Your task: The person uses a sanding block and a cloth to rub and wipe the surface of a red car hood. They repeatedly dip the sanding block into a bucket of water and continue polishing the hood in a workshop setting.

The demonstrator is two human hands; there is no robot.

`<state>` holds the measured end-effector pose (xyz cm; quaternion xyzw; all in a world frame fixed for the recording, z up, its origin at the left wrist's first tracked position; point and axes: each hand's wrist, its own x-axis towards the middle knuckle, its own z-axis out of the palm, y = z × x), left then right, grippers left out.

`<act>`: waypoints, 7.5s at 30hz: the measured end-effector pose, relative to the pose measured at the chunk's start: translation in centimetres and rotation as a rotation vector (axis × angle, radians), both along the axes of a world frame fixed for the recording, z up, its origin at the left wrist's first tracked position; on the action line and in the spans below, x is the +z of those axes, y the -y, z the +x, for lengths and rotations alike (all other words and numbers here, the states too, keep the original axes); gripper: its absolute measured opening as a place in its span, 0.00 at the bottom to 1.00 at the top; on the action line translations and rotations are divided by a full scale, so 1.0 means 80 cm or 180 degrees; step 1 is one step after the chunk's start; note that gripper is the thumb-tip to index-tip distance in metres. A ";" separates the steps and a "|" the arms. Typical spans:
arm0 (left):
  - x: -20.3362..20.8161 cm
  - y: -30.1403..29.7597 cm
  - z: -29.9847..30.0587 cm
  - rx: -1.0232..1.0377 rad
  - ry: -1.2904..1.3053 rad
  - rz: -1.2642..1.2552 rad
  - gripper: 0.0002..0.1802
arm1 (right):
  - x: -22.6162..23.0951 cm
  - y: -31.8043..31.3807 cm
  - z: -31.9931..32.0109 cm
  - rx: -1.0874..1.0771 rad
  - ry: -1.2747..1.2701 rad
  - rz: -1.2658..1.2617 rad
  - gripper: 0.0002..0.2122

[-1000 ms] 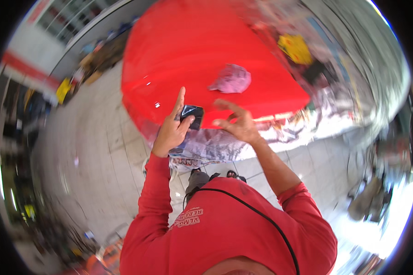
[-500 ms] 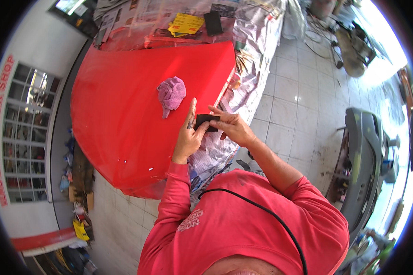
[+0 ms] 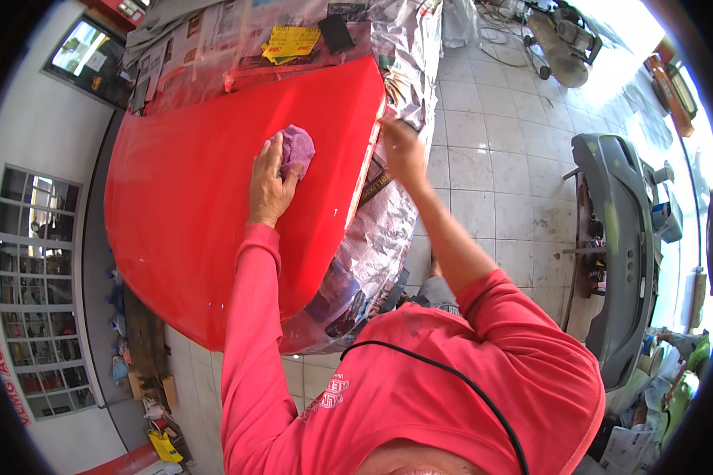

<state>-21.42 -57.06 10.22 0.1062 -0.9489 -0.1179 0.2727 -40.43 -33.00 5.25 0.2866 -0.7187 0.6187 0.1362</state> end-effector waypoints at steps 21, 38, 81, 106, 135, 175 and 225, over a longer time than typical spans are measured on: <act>-0.036 0.017 0.015 0.0191 -0.0032 0.0201 0.44 | -0.037 0.081 0.021 0.0234 -0.0709 0.0683 0.29; -0.034 0.008 -0.005 0.0091 -0.0065 0.0358 0.43 | 0.002 0.124 -0.138 -0.0325 -0.0158 0.1294 0.27; -0.029 0.016 -0.002 -0.0101 0.0059 0.0543 0.40 | -0.070 0.060 0.111 0.0120 0.0209 0.0428 0.29; 0.008 -0.269 0.112 0.0826 -0.2135 0.5383 0.17 | -0.004 -0.240 0.132 0.3395 0.1604 0.0799 0.32; -0.027 -0.209 -0.058 0.1093 0.0762 -0.0644 0.17 | -0.438 -0.929 0.110 0.0133 0.3881 0.2638 0.27; -0.017 -0.135 -0.228 0.0873 0.1151 -0.0689 0.17 | -0.364 -0.785 0.141 -0.0567 0.4186 0.2768 0.27; -0.018 -0.202 0.014 0.0334 0.1932 -0.1806 0.34 | -0.447 -0.799 0.064 -0.0469 0.4467 0.2120 0.27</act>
